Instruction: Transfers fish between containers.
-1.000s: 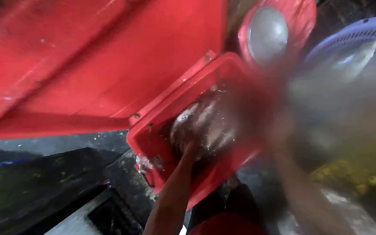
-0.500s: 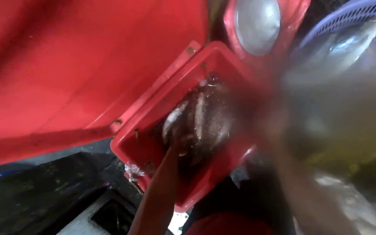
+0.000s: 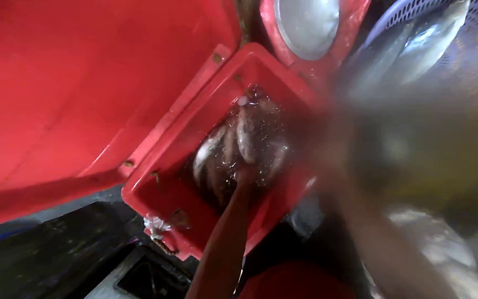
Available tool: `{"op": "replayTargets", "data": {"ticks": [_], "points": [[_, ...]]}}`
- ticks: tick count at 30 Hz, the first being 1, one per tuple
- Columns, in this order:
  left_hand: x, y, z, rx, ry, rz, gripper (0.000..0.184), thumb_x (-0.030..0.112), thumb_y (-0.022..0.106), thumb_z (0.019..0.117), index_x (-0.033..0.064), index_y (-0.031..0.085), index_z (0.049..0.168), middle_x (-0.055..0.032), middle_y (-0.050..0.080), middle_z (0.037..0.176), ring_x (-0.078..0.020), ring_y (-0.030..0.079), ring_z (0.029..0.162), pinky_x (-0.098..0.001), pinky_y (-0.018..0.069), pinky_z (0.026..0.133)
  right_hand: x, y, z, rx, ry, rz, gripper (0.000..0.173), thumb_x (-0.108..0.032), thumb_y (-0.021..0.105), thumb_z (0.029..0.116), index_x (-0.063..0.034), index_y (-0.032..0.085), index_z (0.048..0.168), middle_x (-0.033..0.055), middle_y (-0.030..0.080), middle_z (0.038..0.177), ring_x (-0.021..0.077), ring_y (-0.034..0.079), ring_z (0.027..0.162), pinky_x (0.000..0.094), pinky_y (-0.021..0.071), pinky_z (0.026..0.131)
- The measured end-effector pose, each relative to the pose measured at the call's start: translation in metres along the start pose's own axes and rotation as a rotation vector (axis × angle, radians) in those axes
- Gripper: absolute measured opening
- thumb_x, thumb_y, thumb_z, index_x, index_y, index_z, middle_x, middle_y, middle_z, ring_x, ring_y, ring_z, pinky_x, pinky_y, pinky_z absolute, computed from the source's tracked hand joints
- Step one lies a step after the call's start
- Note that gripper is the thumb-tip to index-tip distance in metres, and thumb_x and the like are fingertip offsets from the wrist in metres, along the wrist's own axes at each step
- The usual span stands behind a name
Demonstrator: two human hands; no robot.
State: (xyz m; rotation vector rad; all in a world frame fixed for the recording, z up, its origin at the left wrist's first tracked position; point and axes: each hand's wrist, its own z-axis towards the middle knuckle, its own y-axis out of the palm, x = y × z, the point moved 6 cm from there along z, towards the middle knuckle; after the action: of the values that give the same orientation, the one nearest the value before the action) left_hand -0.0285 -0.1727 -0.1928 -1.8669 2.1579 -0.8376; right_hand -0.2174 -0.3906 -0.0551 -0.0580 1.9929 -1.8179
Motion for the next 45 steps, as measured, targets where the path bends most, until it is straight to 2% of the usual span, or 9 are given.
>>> {"op": "replayTargets", "data": {"ticks": [4, 10, 14, 23, 30, 33, 38, 42, 45], "points": [[-0.006, 0.015, 0.009, -0.052, -0.04, -0.192, 0.065, 0.028, 0.077, 0.0908, -0.0045, 0.052, 0.14, -0.0255, 0.06, 0.135, -0.035, 0.059, 0.126, -0.0502, 0.0478, 0.108, 0.005, 0.007, -0.001, -0.007, -0.008, 0.011, 0.07, -0.058, 0.04, 0.0945, -0.0213, 0.045, 0.154, 0.0106, 0.045, 0.157, 0.0344, 0.046, 0.139, 0.063, 0.0364, 0.107], [-0.03, 0.039, -0.017, -0.415, -0.094, -0.372, 0.039, 0.024, 0.064, 0.0993, 0.001, 0.061, 0.131, -0.014, 0.066, 0.115, -0.0203, 0.062, 0.098, -0.0416, 0.053, 0.089, 0.002, -0.002, -0.002, -0.018, -0.018, 0.032, 0.068, -0.055, 0.043, 0.0957, -0.0211, 0.045, 0.155, 0.0108, 0.044, 0.158, 0.0356, 0.046, 0.139, 0.0621, 0.0372, 0.108], [-0.038, 0.045, -0.012, -0.602, -0.035, -0.497, 0.016, 0.023, 0.056, 0.1026, 0.0099, 0.063, 0.109, 0.0015, 0.063, 0.082, -0.0067, 0.058, 0.067, -0.025, 0.0521, 0.06, 0.003, 0.002, -0.001, 0.004, -0.02, 0.034, 0.068, -0.056, 0.041, 0.0952, -0.0217, 0.047, 0.153, 0.0095, 0.045, 0.158, 0.0347, 0.048, 0.137, 0.0619, 0.0377, 0.107], [-0.009, 0.04, -0.022, -0.618, 0.108, -0.699, 0.017, 0.013, 0.051, 0.1008, 0.0093, 0.066, 0.11, -0.0006, 0.07, 0.097, -0.01, 0.067, 0.088, -0.0307, 0.0573, 0.081, 0.002, -0.001, 0.0, 0.014, -0.025, 0.073, 0.066, -0.054, 0.045, 0.0952, -0.0202, 0.049, 0.152, 0.0103, 0.047, 0.155, 0.0343, 0.049, 0.135, 0.0611, 0.0381, 0.106], [0.013, 0.037, -0.04, -0.638, -0.012, -0.6, 0.015, 0.019, 0.06, 0.0995, 0.0067, 0.061, 0.108, -0.0047, 0.066, 0.078, -0.0133, 0.063, 0.061, -0.0289, 0.0553, 0.055, 0.002, -0.002, 0.0, 0.027, -0.03, 0.074, 0.065, -0.052, 0.045, 0.0944, -0.0201, 0.051, 0.151, 0.0099, 0.047, 0.155, 0.0346, 0.05, 0.134, 0.0605, 0.0381, 0.106], [0.006, 0.037, -0.038, -0.712, -0.003, -0.63, 0.024, 0.021, 0.061, 0.0994, 0.0074, 0.062, 0.119, -0.0069, 0.07, 0.093, -0.0169, 0.068, 0.077, -0.0355, 0.0596, 0.069, 0.002, -0.001, 0.0, 0.004, -0.024, 0.074, 0.063, -0.051, 0.046, 0.0952, -0.0202, 0.051, 0.15, 0.0095, 0.046, 0.156, 0.0342, 0.048, 0.136, 0.0599, 0.0365, 0.108], [0.006, 0.027, -0.03, -0.729, -0.02, -0.478, 0.025, 0.026, 0.05, 0.1044, 0.0094, 0.063, 0.118, -0.0077, 0.071, 0.095, -0.0177, 0.069, 0.082, -0.0371, 0.0598, 0.072, 0.001, -0.005, 0.0, 0.001, -0.015, 0.087, 0.063, -0.052, 0.046, 0.0958, -0.0197, 0.052, 0.149, 0.0101, 0.046, 0.157, 0.0345, 0.047, 0.137, 0.0596, 0.0368, 0.108], [0.018, 0.015, -0.022, -0.601, -0.124, -0.215, 0.041, 0.034, 0.062, 0.0978, 0.0113, 0.058, 0.132, -0.0125, 0.065, 0.116, -0.0239, 0.064, 0.1, -0.0468, 0.0549, 0.084, 0.003, -0.005, 0.001, -0.008, -0.014, 0.088, 0.062, -0.053, 0.045, 0.0962, -0.0195, 0.053, 0.148, 0.011, 0.046, 0.156, 0.0353, 0.048, 0.136, 0.0604, 0.0364, 0.108], [0.03, 0.006, -0.018, -0.533, 0.047, -0.054, 0.048, 0.034, 0.072, 0.0944, 0.0066, 0.06, 0.132, -0.0125, 0.065, 0.119, -0.0213, 0.063, 0.104, -0.0444, 0.0529, 0.09, 0.003, -0.008, 0.003, 0.004, -0.007, 0.096, 0.061, -0.053, 0.045, 0.0958, -0.0202, 0.056, 0.146, 0.0101, 0.048, 0.155, 0.0348, 0.049, 0.135, 0.0605, 0.0377, 0.108]]}}
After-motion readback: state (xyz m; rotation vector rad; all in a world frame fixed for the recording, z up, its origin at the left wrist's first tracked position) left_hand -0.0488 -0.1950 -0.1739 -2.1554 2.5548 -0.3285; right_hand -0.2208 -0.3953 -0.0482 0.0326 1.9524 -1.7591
